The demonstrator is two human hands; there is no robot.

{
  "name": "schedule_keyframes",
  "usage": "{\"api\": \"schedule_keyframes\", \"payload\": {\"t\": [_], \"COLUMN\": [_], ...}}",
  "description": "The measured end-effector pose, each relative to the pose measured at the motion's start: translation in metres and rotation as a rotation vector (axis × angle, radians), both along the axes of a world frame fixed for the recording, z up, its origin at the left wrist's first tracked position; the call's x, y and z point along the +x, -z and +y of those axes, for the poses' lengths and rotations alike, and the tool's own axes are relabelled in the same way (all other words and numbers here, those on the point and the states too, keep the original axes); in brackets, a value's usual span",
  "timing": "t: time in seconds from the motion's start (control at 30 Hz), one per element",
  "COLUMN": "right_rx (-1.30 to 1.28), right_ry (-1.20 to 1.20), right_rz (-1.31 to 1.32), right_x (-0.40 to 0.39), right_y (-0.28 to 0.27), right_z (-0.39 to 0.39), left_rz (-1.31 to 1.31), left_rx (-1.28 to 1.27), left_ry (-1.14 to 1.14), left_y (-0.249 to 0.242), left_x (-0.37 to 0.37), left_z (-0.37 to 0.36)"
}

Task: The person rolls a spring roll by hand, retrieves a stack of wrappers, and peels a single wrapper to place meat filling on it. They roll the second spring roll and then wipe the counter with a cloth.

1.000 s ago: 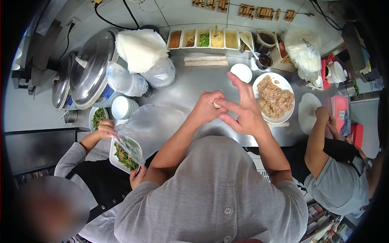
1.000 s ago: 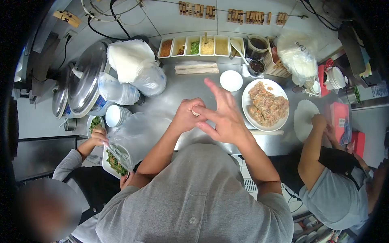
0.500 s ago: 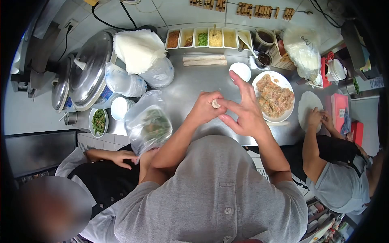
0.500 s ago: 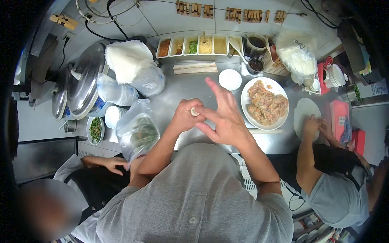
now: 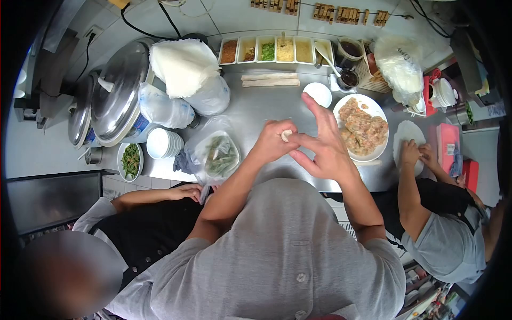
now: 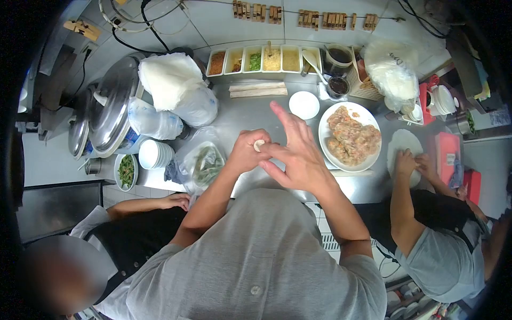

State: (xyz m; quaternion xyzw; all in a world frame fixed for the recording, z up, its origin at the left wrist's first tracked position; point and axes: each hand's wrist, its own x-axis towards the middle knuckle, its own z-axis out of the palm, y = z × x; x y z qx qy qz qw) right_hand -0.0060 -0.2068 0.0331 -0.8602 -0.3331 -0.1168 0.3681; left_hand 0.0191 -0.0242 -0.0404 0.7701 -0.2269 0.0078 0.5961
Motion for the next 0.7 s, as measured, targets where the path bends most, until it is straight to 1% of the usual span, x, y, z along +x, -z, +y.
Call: {"api": "schedule_keyframes", "payload": {"t": [0.1,0.2,0.37,0.43,0.5,0.57,0.63,0.67,0.7], "right_rx": [-0.029,-0.062,-0.15,-0.091,-0.076,-0.063,0.057,0.059,0.177], "right_ry": [0.006,0.008,0.011,0.003,0.0,-0.001,0.028,0.023,0.145], "right_rz": [0.014,0.021,0.022,0.026,0.031,0.031,-0.031,-0.029,0.273], "right_x": [0.001,0.001,0.003,0.004,0.004,0.004,0.005,0.004,0.002], "right_y": [0.0,-0.002,-0.009,-0.01,-0.005,-0.004,-0.004,0.002,0.015], "right_z": [0.002,0.006,0.005,0.005,0.01,0.01,0.001,-0.004,-0.009], "left_rz": [-0.009,-0.013,0.012,0.009,0.026,0.0,-0.027,0.018,0.061], "left_rx": [-0.027,-0.02,-0.038,-0.063,0.016,0.019,0.021,-0.014,-0.05], "left_ry": [0.046,0.043,0.017,-0.001,-0.027,-0.037,-0.047,-0.081,-0.114], "left_y": [0.003,-0.001,0.01,0.007,0.0,-0.001,-0.003,-0.004,-0.005], "left_x": [0.002,0.002,0.001,0.002,0.001,0.002,0.004,0.004,0.004], "left_z": [0.0,0.002,0.0,0.0,0.003,0.001,0.003,0.004,0.005]}}
